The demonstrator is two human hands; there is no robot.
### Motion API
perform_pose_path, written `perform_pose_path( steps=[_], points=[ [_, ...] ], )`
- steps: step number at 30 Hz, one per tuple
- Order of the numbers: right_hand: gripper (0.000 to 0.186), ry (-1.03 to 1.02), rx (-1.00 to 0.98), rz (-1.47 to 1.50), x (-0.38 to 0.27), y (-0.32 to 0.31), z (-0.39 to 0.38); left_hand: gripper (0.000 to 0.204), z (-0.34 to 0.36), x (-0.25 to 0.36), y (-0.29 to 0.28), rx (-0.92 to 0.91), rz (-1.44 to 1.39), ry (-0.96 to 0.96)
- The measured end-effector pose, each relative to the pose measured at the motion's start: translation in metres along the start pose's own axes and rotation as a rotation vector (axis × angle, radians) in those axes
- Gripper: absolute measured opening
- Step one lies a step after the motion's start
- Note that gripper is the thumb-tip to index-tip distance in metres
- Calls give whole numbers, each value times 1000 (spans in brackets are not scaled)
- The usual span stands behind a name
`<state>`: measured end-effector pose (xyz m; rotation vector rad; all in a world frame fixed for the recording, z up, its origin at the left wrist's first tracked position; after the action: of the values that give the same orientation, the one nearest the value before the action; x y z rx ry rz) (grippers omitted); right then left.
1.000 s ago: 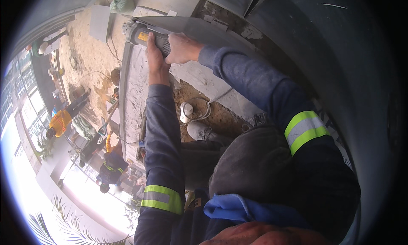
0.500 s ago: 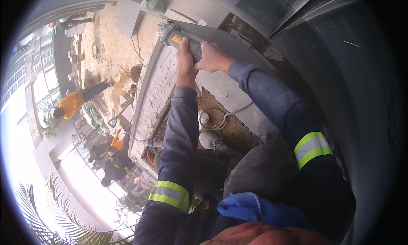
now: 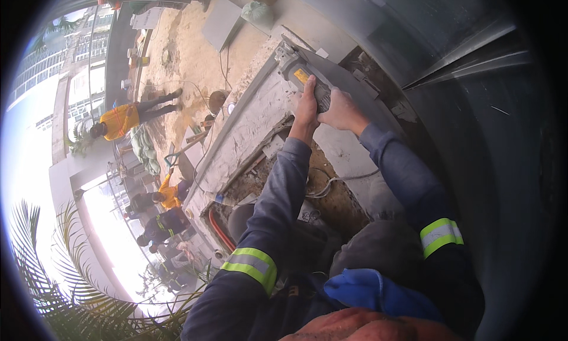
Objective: The person uses an angle grinder to smooth the edge of a concrete structure. They hold the tool with both hands and move it along the edge, then briefly pause to wipe the tool with a cloth.
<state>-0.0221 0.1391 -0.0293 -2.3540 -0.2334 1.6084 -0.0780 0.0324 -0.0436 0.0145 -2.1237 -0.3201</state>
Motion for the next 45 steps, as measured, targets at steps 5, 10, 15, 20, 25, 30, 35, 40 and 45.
perform_pose_path(
  steps=[5, 10, 15, 20, 25, 30, 35, 40, 45],
  points=[
    [57, 59, -77, 44, -16, -15, -19, 38, -9, 0, 4, 16, -52, 11],
    [59, 96, -79, -60, 4, -12, -30, 31, -20, -11, 12, 10, -36, 2],
    [61, 55, -90, -31, -2, -11, -23, 32, -9, -13, 1, 18, 35, -18],
    [60, 43, -73, 12, 0, -8, -19, 34, 1, -18, -5, 0, 4, -10],
    [54, 58, -115, 28, -5, -5, -12, 43, 9, -15, -10, -26, 45, -34],
    [50, 36, -75, 14, 0, 0, -3, 39, 11, -10, -6, -11, 43, -16],
    [48, 29, -55, 14, -7, 1, 2, 38, 18, -4, -13, -23, 36, 16],
    [56, 46, -119, 31, -1, 5, 7, 37, 24, -8, -14, -7, 42, 9],
    [46, 27, -90, 61, -2, 11, 13, 37, 32, -7, -25, -8, 52, 23]
  ],
)
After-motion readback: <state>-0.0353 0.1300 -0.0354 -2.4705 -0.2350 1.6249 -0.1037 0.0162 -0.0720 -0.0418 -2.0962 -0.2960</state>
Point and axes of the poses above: each hand's wrist, its own z-axis towards the middle knuckle, its own y-axis out of the palm, x = y × z, the point moved 10 cm from there along z, towards the middle knuckle
